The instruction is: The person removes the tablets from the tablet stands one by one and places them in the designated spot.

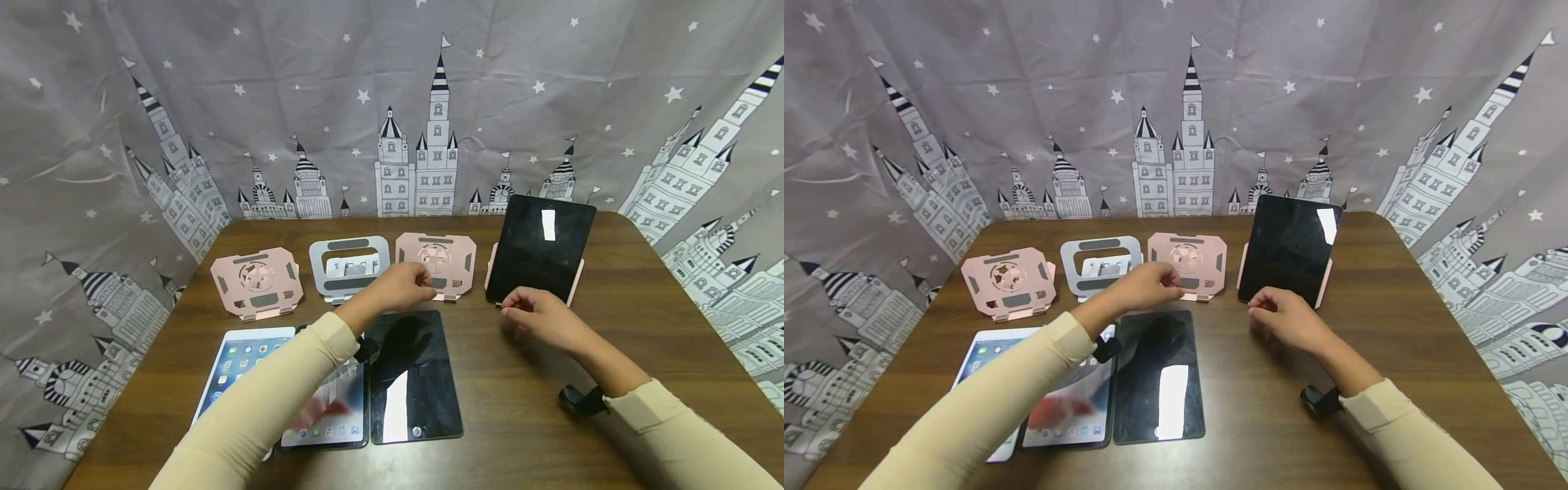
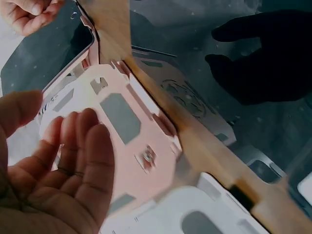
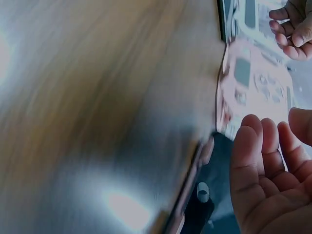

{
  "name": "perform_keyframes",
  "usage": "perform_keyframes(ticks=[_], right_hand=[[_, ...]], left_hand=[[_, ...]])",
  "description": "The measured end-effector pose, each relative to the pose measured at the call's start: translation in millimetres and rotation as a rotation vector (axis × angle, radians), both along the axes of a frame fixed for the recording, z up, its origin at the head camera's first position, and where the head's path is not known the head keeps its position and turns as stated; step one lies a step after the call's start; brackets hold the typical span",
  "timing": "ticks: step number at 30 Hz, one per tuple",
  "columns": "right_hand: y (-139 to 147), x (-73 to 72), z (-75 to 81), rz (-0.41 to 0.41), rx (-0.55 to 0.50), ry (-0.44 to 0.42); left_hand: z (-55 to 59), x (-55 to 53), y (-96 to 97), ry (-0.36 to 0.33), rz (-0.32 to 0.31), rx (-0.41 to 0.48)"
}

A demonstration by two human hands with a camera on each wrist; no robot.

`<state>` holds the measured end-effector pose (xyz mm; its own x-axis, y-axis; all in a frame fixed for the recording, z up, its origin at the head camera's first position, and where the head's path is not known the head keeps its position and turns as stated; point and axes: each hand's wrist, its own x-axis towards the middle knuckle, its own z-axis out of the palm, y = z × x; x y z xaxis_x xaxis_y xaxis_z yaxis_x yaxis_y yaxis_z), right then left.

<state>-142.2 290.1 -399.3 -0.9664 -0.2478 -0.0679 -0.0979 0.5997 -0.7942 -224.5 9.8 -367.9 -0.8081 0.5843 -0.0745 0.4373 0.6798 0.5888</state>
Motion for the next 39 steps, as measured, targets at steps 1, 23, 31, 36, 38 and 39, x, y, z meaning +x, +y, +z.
perform_keyframes(ticks=[1, 23, 31, 36, 38, 39], right_hand=[[5.0, 1.2, 2.2, -0.005, -0.003, 0.004], [93.7, -4.1, 46.5, -0.295, 0.028, 0.204], [101.3, -18.1, 49.8, -0.372, 0.027, 0.219], [100.9, -26.9, 51.1, -0.407, 0.003, 0.215], [100.4, -30.1, 51.7, -0.417, -0.008, 0.216], [100.1, -31.6, 51.6, -0.420, -0.017, 0.218]], left_hand=[[1.2, -1.6, 4.7, 0.017, -0.009, 0.005], [13.8, -25.4, 100.7, 0.048, 0.117, 0.269], [12.0, -31.2, 113.0, 0.089, 0.178, 0.270], [18.3, -31.4, 124.1, 0.093, 0.212, 0.306], [20.5, -32.0, 128.8, 0.093, 0.229, 0.322], [21.6, -32.3, 130.7, 0.097, 0.240, 0.326]])
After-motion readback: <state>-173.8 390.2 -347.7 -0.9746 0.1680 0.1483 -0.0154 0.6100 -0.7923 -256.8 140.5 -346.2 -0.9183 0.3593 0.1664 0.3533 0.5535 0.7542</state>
